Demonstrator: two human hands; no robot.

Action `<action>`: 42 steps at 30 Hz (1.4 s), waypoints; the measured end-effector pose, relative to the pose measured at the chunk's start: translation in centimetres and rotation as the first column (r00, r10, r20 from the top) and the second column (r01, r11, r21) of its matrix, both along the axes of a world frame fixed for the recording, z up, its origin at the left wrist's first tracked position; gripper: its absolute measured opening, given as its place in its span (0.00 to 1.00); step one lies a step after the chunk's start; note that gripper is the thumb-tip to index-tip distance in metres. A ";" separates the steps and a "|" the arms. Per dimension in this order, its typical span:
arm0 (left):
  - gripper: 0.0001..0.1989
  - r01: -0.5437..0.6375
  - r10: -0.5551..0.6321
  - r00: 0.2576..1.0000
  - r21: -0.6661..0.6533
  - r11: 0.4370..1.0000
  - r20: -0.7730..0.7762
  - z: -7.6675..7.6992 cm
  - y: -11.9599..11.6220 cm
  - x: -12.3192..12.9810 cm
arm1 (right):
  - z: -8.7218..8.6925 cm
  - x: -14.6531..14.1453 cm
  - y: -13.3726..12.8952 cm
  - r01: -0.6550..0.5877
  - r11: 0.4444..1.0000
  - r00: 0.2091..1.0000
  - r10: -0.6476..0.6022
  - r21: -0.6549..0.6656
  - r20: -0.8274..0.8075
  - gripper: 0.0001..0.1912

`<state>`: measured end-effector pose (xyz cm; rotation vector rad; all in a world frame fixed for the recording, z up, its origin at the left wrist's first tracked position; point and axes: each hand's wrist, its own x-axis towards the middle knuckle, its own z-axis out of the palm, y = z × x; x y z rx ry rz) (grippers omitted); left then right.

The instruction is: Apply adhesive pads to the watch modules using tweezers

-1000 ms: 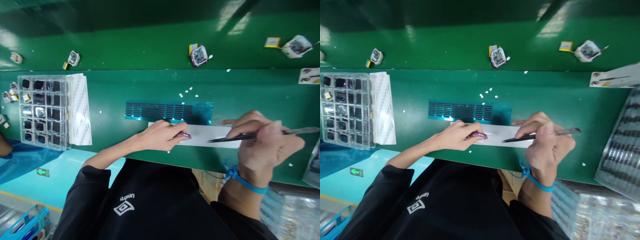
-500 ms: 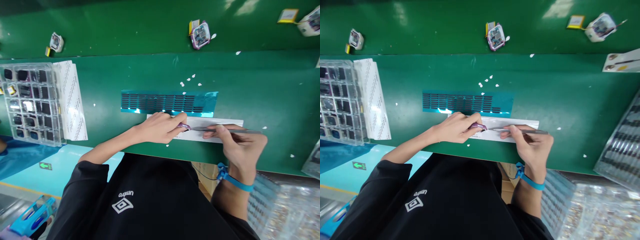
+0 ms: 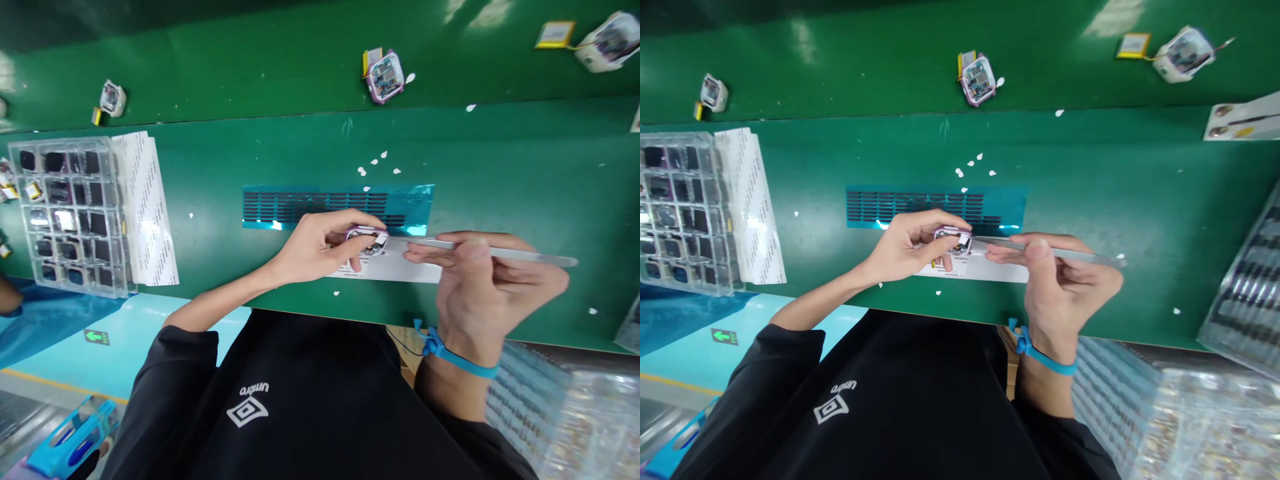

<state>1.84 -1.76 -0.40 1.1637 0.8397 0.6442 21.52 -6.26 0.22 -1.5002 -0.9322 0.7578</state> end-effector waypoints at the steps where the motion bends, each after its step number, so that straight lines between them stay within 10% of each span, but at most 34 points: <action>1: 0.10 0.012 -0.012 1.000 -0.022 1.000 0.020 0.1 0.1 -0.2 | 0.2 -0.6 0.0 -0.011 1.000 1.000 0.011 0.004 0.000 0.16; 42: 0.20 0.042 -0.040 0.999 0.068 0.997 -0.035 0.0 -0.2 -0.5 | -0.8 -1.3 0.3 -0.200 0.979 0.978 0.201 0.025 -0.053 0.09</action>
